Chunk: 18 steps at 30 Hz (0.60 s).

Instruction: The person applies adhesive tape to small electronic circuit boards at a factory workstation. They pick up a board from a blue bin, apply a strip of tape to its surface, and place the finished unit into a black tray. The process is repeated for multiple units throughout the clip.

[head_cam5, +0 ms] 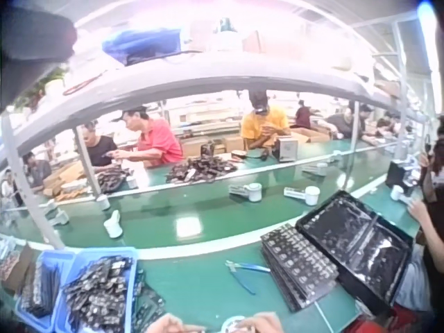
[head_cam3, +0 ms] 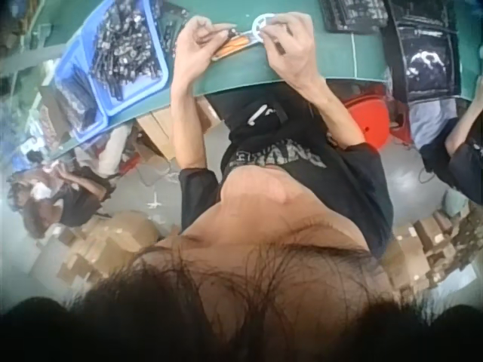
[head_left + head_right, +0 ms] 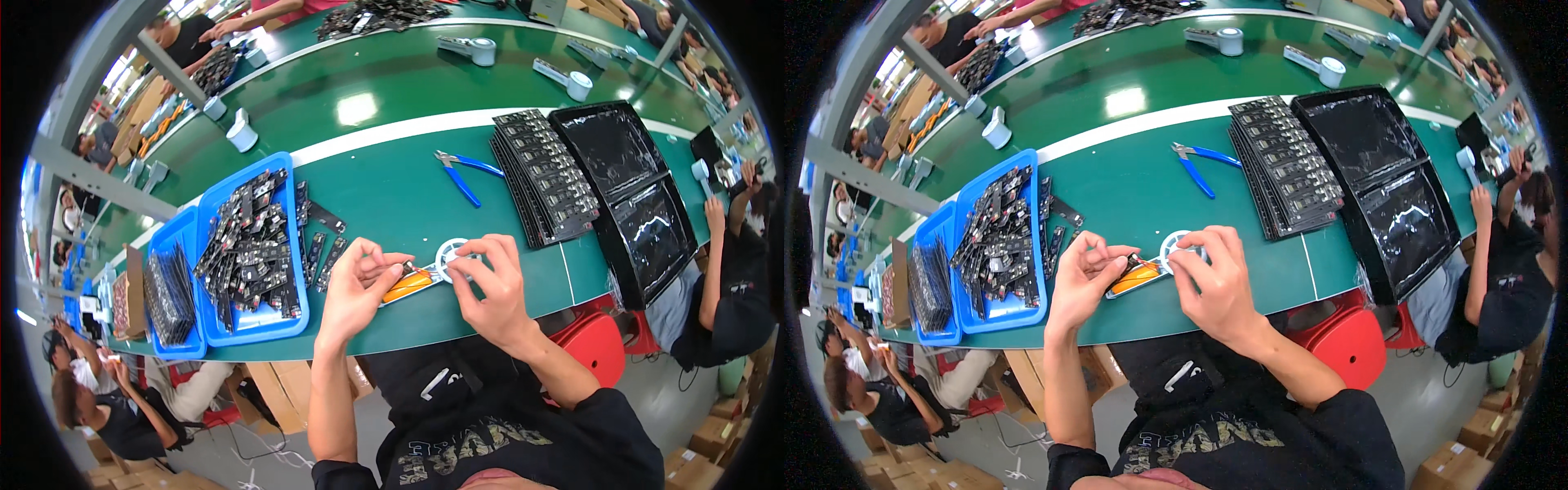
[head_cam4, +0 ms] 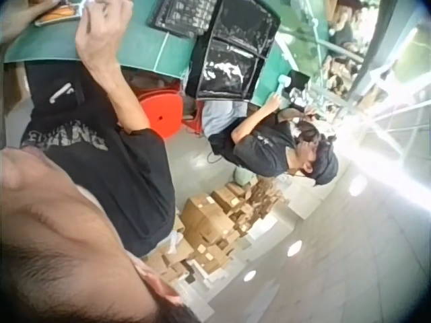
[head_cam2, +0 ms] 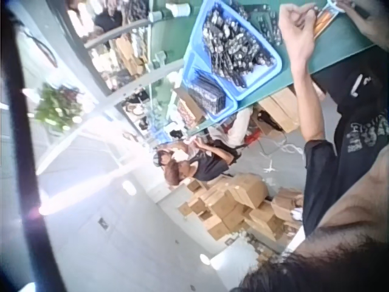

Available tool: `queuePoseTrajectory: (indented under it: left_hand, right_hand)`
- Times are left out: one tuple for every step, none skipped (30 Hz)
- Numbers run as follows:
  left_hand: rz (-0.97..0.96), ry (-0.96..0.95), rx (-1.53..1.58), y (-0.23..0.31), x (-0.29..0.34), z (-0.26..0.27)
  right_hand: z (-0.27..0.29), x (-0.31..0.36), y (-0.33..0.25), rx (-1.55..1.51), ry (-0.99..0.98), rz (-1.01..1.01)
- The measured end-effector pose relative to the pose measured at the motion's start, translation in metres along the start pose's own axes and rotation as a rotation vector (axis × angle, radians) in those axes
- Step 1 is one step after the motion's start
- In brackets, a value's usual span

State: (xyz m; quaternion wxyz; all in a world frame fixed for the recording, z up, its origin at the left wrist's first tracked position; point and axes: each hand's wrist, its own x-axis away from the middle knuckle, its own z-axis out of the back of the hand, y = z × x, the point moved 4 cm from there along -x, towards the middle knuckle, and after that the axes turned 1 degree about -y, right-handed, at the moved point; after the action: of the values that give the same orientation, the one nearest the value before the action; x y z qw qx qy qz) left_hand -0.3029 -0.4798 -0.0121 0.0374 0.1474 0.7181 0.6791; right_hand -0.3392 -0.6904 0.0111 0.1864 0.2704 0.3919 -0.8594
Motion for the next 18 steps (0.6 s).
queuePoseTrajectory:
  left_hand:
    - [-0.001, 0.011, -0.004, 0.000, 0.000, -0.001]
    - [-0.002, 0.021, -0.007, 0.001, 0.000, -0.002]
    - [-0.004, 0.023, 0.012, 0.003, 0.001, -0.002]
    - [-0.007, 0.030, -0.028, 0.005, 0.001, -0.003]
    - [-0.010, 0.037, -0.068, 0.007, 0.001, -0.003]
    - [-0.015, 0.044, -0.107, 0.009, 0.001, -0.003]
    - [-0.027, 0.048, -0.136, 0.011, 0.001, -0.004]
    - [-0.039, 0.052, -0.164, 0.014, 0.001, -0.005]
    - [-0.053, 0.056, -0.190, 0.017, 0.002, -0.006]
    - [-0.053, 0.059, -0.223, 0.019, 0.002, -0.007]
    - [-0.053, 0.061, -0.255, 0.021, 0.002, -0.008]
    - [-0.054, 0.064, -0.286, 0.023, 0.003, -0.009]
    - [-0.062, 0.059, -0.297, 0.024, 0.003, -0.010]
    - [-0.069, 0.053, -0.308, 0.025, 0.003, -0.010]
    - [-0.077, 0.049, -0.319, 0.026, 0.004, -0.009]
    - [-0.096, 0.040, -0.305, 0.027, 0.005, -0.007]
    - [-0.114, 0.031, -0.291, 0.026, 0.006, -0.006]
    - [-0.132, 0.026, -0.276, 0.025, 0.007, -0.004]
  right_hand:
    - [-0.001, 0.003, -0.001, 0.011, 0.013, -0.003]
    - [-0.001, 0.007, -0.001, 0.021, 0.027, -0.007]
    - [-0.002, 0.010, 0.000, 0.039, 0.034, -0.013]
    - [-0.001, 0.013, -0.001, 0.065, 0.045, -0.008]
    - [0.001, 0.014, -0.001, 0.091, 0.054, -0.004]
    - [0.002, 0.016, -0.002, 0.117, 0.063, 0.001]
    - [0.004, 0.018, -0.004, 0.137, 0.060, 0.019]
    - [0.006, 0.019, -0.006, 0.157, 0.058, 0.037]
    - [0.008, 0.021, -0.008, 0.179, 0.054, 0.056]
    - [0.008, 0.025, -0.012, 0.163, 0.008, 0.047]
    - [0.007, 0.029, -0.016, 0.147, -0.038, 0.037]
    - [0.005, 0.033, -0.020, 0.131, -0.085, 0.028]
    - [0.001, 0.036, -0.023, 0.128, -0.151, 0.039]
    - [-0.003, 0.040, -0.026, 0.103, -0.208, -0.013]
    - [-0.007, 0.044, -0.031, 0.076, -0.264, -0.062]
    - [-0.010, 0.046, -0.032, 0.047, -0.320, -0.111]
    - [-0.017, 0.050, -0.030, 0.036, -0.354, -0.117]
    - [-0.018, 0.050, -0.030, 0.032, -0.352, -0.128]
